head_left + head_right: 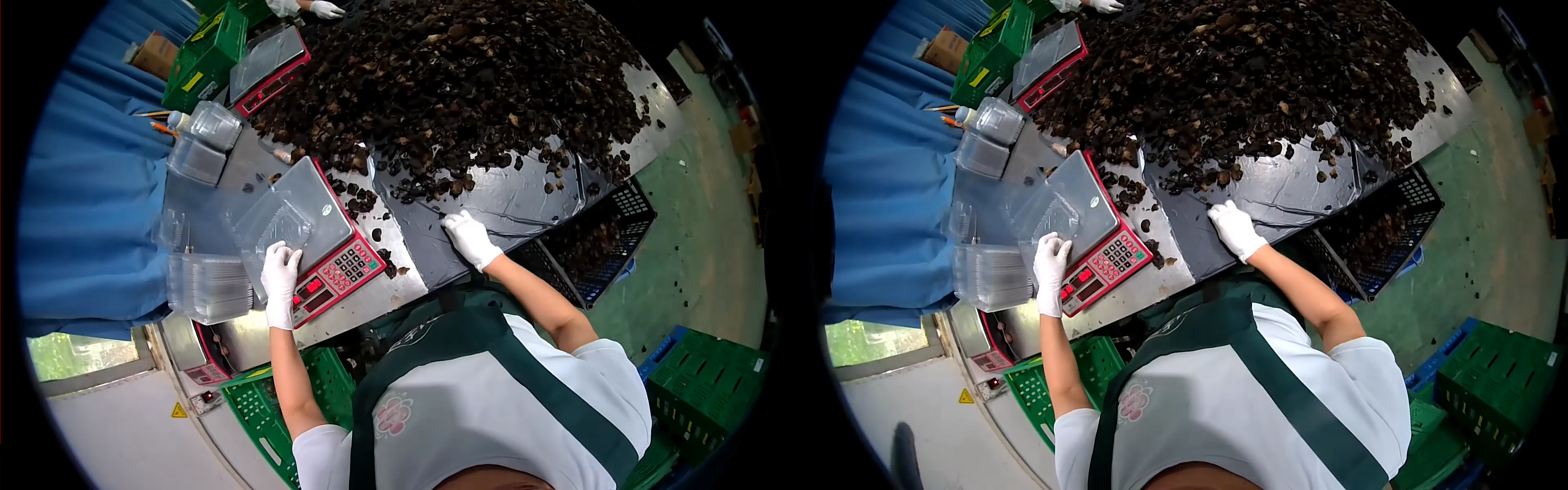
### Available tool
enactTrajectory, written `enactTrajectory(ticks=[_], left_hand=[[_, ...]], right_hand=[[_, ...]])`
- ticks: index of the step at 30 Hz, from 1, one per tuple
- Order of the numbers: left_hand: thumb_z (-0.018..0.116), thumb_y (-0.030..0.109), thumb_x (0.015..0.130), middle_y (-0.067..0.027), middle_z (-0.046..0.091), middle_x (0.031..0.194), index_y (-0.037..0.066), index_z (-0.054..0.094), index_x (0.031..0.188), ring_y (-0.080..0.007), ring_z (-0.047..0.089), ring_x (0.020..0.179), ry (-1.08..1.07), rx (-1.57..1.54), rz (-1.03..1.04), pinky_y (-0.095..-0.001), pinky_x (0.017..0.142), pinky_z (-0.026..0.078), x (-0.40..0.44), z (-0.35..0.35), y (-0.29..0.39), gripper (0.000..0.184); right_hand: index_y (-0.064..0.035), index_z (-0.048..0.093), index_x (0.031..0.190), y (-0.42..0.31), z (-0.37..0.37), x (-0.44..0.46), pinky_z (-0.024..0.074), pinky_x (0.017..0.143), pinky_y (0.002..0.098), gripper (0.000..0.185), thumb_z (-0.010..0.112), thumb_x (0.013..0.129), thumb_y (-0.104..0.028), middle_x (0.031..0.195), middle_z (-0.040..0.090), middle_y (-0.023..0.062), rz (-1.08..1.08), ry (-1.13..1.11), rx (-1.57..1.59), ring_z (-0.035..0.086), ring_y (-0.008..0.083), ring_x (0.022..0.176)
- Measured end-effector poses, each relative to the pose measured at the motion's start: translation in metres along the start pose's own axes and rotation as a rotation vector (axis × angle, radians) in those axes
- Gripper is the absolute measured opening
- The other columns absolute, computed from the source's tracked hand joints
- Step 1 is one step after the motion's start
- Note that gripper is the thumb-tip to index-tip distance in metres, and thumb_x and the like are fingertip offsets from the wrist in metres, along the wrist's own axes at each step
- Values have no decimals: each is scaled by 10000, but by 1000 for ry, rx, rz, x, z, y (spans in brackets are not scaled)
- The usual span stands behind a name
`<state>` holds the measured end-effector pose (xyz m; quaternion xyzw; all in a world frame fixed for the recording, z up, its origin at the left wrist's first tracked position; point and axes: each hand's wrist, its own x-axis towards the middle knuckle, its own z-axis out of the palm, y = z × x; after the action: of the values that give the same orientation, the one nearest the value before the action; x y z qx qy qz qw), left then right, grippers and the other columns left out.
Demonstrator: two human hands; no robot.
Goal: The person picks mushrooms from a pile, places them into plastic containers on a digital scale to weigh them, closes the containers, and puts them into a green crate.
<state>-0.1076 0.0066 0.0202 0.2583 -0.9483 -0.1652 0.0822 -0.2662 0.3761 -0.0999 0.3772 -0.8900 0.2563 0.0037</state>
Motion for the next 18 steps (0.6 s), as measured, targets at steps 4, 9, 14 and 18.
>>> enactTrajectory(ticks=[4, 9, 14, 18], left_hand=[[746, 346, 744, -112, 580, 1203, 77, 672, 912, -292, 575, 1055, -83, 169, -99, -379, 874, 466, -3, -9, 39, 326], [770, 214, 725, -184, 534, 1263, 51, 614, 1098, -349, 504, 1170, 410, 34, 297, -429, 987, 401, -19, 35, 120, 436], [733, 531, 690, -210, 247, 1488, 71, 383, 1390, -405, 246, 1363, -37, -131, 253, -507, 1106, 217, -36, 158, 207, 907], [661, 680, 673, -200, 54, 1549, 107, 148, 1494, -436, 58, 1412, -213, 104, 166, -636, 1080, 133, -2, 210, 251, 1125]], right_hand=[[-40, 572, 1132, 34, 3, 46, 507, 817, 368, 333, 505, 806, -31, 1245, 529, 150, 36, 200, 35, 546, 314, 1005], [-70, 568, 1194, 71, -16, 73, 445, 950, 392, 438, 664, 767, -72, 1306, 516, 155, 40, 358, 193, 522, 338, 1114], [-72, 563, 1204, 108, -68, 53, 421, 970, 401, 492, 710, 748, -183, 1292, 523, 166, 176, 385, 111, 512, 342, 1123], [-48, 539, 1237, 158, -99, 50, 421, 969, 423, 608, 743, 731, -318, 1331, 478, 198, 363, 346, -33, 506, 360, 1137]])
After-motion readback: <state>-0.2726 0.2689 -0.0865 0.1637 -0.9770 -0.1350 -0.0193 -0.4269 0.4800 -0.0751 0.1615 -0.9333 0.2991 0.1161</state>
